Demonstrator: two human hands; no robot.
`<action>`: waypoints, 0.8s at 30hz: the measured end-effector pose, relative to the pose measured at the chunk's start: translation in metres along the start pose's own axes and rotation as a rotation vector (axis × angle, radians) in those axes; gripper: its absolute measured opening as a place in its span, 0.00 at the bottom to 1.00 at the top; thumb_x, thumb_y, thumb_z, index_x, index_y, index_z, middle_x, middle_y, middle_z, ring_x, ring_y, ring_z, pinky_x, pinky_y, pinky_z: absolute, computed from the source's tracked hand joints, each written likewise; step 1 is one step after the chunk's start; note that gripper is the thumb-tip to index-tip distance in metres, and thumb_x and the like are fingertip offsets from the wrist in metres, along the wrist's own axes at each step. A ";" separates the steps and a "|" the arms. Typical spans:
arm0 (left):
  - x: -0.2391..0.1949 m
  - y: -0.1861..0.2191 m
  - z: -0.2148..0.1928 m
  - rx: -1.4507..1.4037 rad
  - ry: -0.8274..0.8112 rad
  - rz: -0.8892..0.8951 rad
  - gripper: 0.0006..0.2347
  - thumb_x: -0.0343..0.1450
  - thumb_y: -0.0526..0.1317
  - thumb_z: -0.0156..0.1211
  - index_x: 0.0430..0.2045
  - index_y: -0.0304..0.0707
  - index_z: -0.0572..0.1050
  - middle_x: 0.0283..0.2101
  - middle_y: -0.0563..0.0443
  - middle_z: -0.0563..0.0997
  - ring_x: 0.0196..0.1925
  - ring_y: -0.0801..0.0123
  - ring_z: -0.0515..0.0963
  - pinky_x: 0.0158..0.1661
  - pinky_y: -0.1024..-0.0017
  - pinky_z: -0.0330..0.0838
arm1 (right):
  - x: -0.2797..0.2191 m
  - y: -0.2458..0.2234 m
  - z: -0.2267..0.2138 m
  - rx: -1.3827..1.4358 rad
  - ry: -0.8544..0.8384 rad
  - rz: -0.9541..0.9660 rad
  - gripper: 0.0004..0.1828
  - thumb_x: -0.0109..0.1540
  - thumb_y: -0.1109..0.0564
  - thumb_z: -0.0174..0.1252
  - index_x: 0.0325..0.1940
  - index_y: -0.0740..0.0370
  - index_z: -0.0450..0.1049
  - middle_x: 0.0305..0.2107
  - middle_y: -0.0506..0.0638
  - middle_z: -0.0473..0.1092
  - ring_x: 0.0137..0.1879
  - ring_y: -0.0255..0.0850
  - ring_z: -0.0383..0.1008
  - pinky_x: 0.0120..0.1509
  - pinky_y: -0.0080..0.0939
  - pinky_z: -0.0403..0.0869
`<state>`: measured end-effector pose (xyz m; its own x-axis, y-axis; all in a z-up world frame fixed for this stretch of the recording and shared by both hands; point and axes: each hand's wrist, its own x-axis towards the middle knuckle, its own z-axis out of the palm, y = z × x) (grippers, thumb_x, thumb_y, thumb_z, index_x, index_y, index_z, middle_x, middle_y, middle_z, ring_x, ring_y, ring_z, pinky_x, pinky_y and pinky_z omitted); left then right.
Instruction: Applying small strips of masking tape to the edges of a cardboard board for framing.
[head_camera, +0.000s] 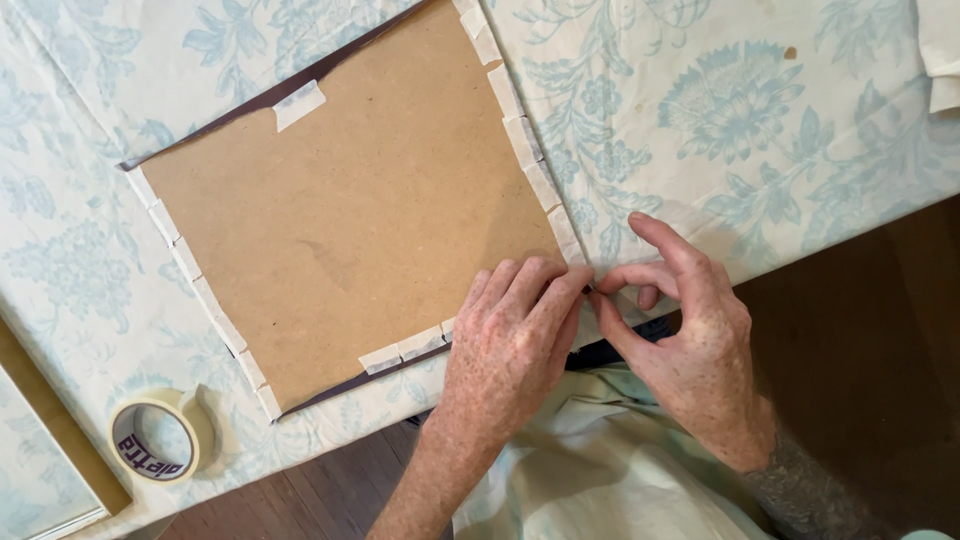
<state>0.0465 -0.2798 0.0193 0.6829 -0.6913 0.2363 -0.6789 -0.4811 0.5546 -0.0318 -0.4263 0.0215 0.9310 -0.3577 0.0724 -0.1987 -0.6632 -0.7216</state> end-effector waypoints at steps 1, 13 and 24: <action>0.000 0.000 0.000 0.000 0.003 0.000 0.05 0.76 0.31 0.58 0.43 0.38 0.76 0.40 0.50 0.76 0.37 0.58 0.73 0.38 0.63 0.66 | 0.000 0.000 0.000 -0.002 0.000 -0.003 0.31 0.62 0.65 0.66 0.68 0.62 0.65 0.35 0.38 0.78 0.37 0.36 0.64 0.62 0.38 0.69; 0.003 -0.004 0.003 -0.012 -0.006 0.024 0.01 0.75 0.33 0.59 0.37 0.39 0.77 0.38 0.51 0.75 0.37 0.57 0.72 0.37 0.63 0.65 | -0.005 0.006 0.000 0.147 0.019 0.038 0.26 0.60 0.67 0.69 0.59 0.63 0.67 0.36 0.45 0.78 0.34 0.34 0.70 0.52 0.32 0.74; 0.019 -0.010 -0.007 0.080 -0.260 0.207 0.08 0.72 0.29 0.56 0.43 0.39 0.74 0.38 0.48 0.72 0.31 0.57 0.69 0.32 0.62 0.67 | -0.009 0.022 -0.024 0.266 -0.020 0.154 0.28 0.57 0.63 0.74 0.58 0.60 0.70 0.27 0.44 0.66 0.32 0.31 0.60 0.41 0.28 0.68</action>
<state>0.0687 -0.2846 0.0235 0.4436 -0.8882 0.1199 -0.8220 -0.3498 0.4495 -0.0514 -0.4535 0.0212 0.9027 -0.4256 -0.0634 -0.2532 -0.4062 -0.8780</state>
